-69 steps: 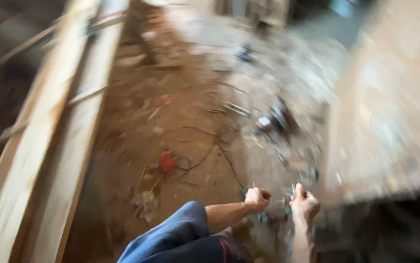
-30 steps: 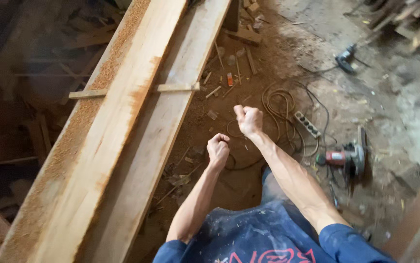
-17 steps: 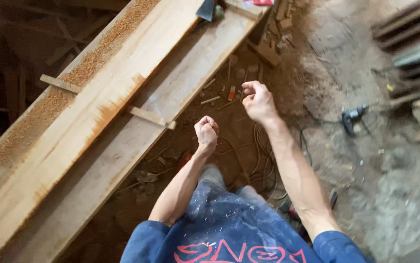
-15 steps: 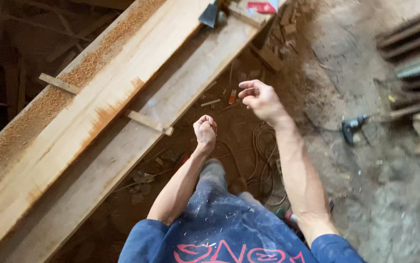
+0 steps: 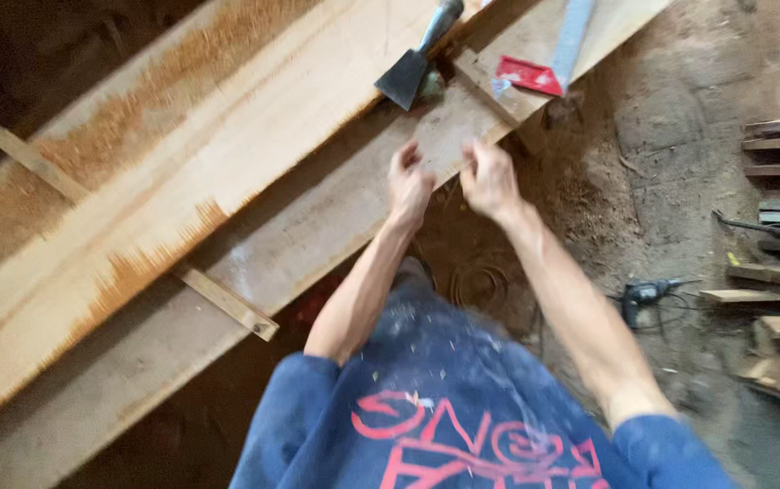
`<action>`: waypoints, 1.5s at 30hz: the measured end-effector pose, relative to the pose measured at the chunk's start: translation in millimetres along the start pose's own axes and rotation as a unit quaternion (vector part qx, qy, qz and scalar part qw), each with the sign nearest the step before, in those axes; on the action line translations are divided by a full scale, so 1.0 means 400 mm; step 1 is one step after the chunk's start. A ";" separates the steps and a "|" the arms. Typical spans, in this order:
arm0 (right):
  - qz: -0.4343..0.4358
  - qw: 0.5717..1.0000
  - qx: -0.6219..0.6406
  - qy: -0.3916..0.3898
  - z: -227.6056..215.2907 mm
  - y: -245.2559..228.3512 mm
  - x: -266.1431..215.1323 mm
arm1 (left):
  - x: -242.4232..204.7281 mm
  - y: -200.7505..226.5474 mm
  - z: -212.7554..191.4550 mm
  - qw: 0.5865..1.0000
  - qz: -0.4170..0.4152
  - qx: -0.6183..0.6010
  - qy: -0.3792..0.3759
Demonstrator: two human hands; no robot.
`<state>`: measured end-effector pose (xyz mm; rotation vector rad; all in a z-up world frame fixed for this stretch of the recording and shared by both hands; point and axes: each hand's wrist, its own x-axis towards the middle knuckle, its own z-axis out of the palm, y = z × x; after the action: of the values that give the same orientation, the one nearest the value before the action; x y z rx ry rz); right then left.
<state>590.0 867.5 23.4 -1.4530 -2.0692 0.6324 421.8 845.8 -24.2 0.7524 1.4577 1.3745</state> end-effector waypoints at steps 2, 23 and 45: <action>-0.069 0.997 -0.020 0.034 -0.005 -0.009 0.135 | 0.068 0.021 0.049 0.997 -0.070 -0.014 0.025; -0.057 0.968 0.106 -0.218 -0.208 0.062 0.532 | 0.273 0.146 0.222 0.861 -0.218 0.189 0.419; 0.017 0.904 0.225 -0.364 -0.219 0.095 0.518 | 0.184 0.187 0.252 0.850 -0.229 0.277 0.385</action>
<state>615.7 1081.9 96.4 -1.0614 -2.1761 1.7502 476.2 964.0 41.1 0.1147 2.5408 0.8892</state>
